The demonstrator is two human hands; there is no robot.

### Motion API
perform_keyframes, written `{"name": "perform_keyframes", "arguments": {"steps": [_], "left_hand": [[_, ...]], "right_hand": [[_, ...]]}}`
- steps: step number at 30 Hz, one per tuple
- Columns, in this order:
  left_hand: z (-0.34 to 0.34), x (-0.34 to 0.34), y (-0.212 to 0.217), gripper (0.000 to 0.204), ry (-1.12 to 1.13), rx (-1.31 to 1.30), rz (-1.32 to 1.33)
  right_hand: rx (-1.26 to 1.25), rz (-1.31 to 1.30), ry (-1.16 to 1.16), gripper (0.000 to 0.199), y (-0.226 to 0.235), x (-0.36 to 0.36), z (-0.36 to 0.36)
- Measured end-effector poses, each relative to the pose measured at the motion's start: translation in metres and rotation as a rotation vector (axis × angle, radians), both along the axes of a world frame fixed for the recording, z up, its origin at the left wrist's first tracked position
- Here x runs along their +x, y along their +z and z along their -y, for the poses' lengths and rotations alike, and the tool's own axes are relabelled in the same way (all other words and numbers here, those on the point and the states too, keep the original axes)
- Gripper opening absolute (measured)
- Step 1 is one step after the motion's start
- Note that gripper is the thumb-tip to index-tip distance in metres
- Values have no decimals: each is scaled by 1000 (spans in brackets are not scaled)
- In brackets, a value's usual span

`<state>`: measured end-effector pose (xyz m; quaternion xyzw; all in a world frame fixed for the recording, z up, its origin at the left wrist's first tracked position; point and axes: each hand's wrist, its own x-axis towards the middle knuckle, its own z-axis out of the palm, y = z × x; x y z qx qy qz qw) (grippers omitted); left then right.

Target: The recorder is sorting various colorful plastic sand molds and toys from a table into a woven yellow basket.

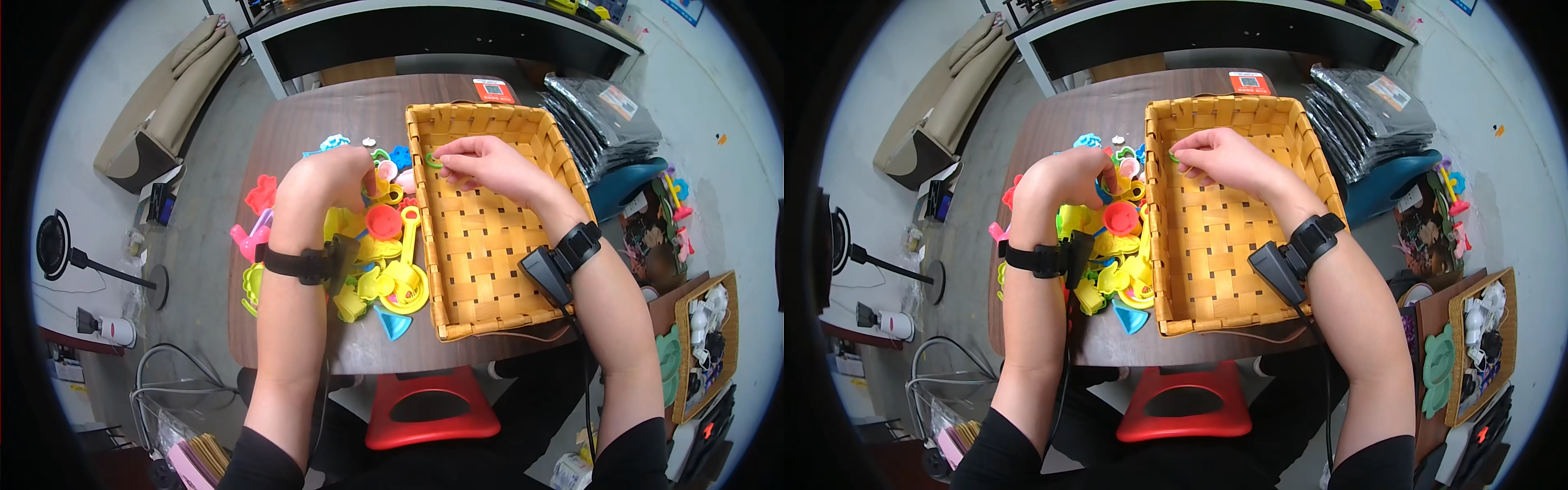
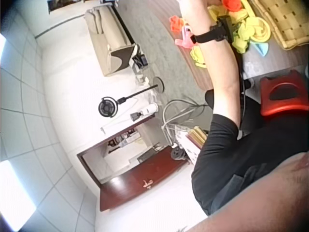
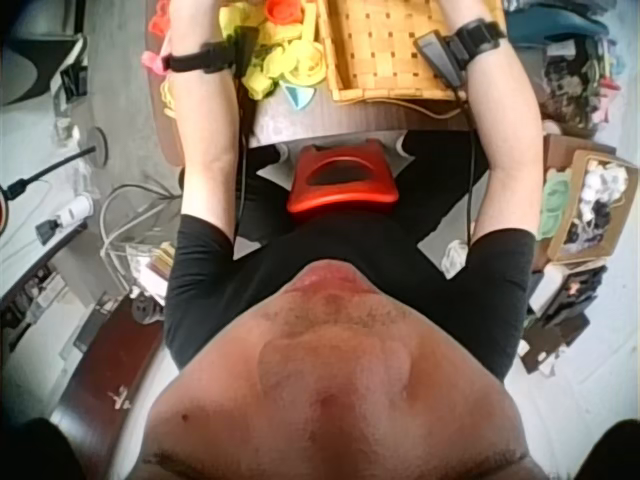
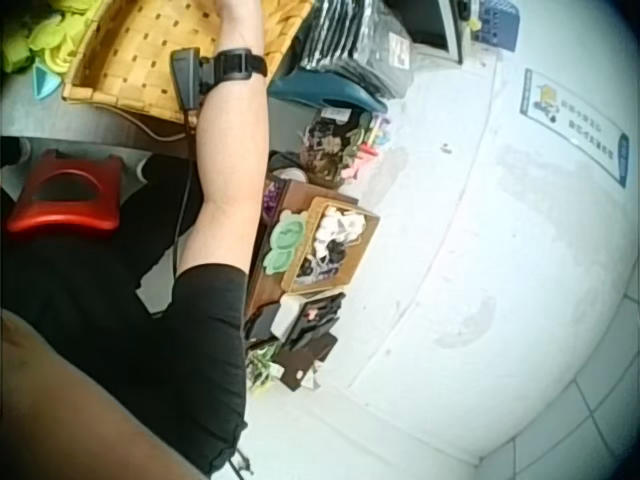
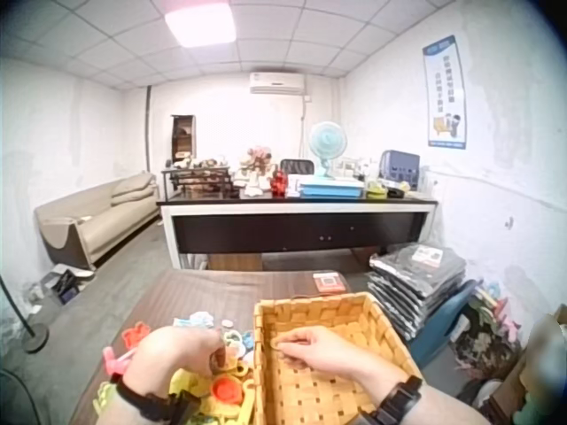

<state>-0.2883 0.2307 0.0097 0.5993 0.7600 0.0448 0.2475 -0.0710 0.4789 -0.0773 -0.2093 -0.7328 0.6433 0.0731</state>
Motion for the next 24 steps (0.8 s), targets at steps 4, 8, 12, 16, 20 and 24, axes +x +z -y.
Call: {"name": "perform_keyframes", "arguments": {"steps": [4,8,12,16,20,24], "left_hand": [[1,30,36,37,194,-45,-197],[13,5,37,34,157,298,-303],[20,14,61,38,205,451,-189],[9,35,60,38,187,466,-197],[-24,63,61,38,146,493,-197],[-52,95,60,38,110,511,-195]], "right_hand": [[1,-12,-13,49,0,2,-1],[0,-36,-17,49,5,-2,2],[-3,-52,-31,49,10,-1,1],[5,-79,-54,48,20,4,3],[23,-106,-100,48,33,9,2],[33,-129,-141,48,41,10,-1]]}}
